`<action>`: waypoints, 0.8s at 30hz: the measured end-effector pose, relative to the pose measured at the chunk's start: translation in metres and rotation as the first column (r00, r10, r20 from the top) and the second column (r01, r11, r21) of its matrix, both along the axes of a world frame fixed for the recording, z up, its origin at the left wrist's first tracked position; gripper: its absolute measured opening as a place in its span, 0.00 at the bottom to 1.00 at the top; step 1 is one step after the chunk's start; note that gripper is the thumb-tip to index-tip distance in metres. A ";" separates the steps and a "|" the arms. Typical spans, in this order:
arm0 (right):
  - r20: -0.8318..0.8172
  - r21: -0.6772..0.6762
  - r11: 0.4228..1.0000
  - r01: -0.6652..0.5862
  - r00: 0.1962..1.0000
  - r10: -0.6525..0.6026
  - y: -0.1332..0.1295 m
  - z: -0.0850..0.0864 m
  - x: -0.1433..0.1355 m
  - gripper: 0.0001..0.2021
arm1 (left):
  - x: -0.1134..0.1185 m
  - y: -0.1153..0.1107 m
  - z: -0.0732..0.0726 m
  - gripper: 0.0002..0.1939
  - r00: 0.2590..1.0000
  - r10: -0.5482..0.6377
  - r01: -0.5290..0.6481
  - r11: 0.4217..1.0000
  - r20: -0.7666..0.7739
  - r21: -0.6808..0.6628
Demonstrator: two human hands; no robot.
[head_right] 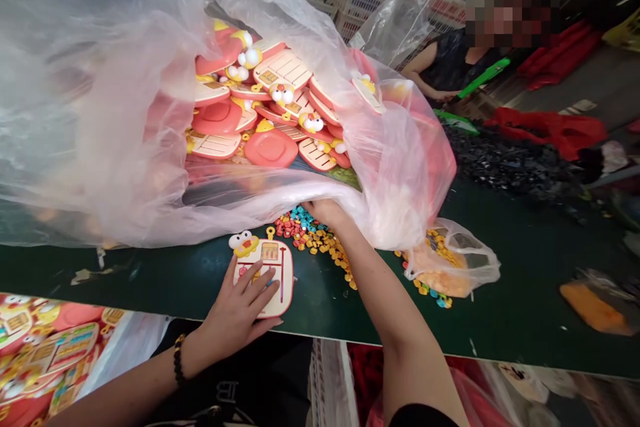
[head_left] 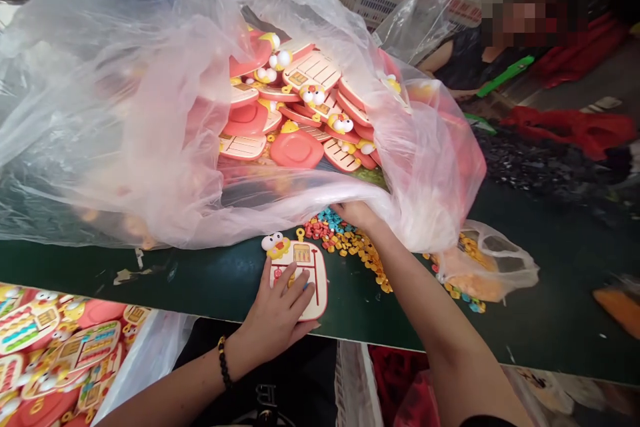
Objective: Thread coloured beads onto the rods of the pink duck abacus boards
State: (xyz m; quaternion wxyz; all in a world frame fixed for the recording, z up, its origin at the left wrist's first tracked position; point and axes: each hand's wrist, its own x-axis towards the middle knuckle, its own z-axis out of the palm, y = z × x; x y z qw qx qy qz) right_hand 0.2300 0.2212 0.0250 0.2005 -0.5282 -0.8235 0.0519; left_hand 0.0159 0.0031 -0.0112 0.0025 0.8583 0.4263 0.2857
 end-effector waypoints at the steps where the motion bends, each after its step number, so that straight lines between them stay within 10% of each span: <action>1: 0.017 -0.029 0.999 -0.031 0.999 0.031 -0.006 0.005 0.002 0.09 | 0.000 0.000 0.000 0.24 1.000 0.002 -0.002 1.000 0.003 -0.004; 6: 0.007 -0.188 0.952 -0.242 0.969 0.247 -0.028 0.027 0.013 0.11 | 0.000 -0.001 0.002 0.24 1.000 0.004 -0.004 1.000 0.015 -0.021; 11: -0.213 -0.064 0.992 -0.112 0.972 0.096 -0.053 0.034 0.019 0.12 | 0.000 -0.001 0.004 0.23 0.999 0.002 -0.002 1.000 0.033 -0.005; 17: -0.416 -0.075 0.997 -0.006 0.909 -0.026 -0.125 0.009 -0.016 0.11 | 0.000 -0.001 0.005 0.23 1.000 -0.004 0.004 1.000 0.025 -0.011; 24: -0.102 0.197 0.980 -0.010 0.994 0.031 -0.153 -0.014 -0.046 0.13 | -0.001 -0.001 0.002 0.24 0.999 -0.023 0.023 0.999 0.023 -0.024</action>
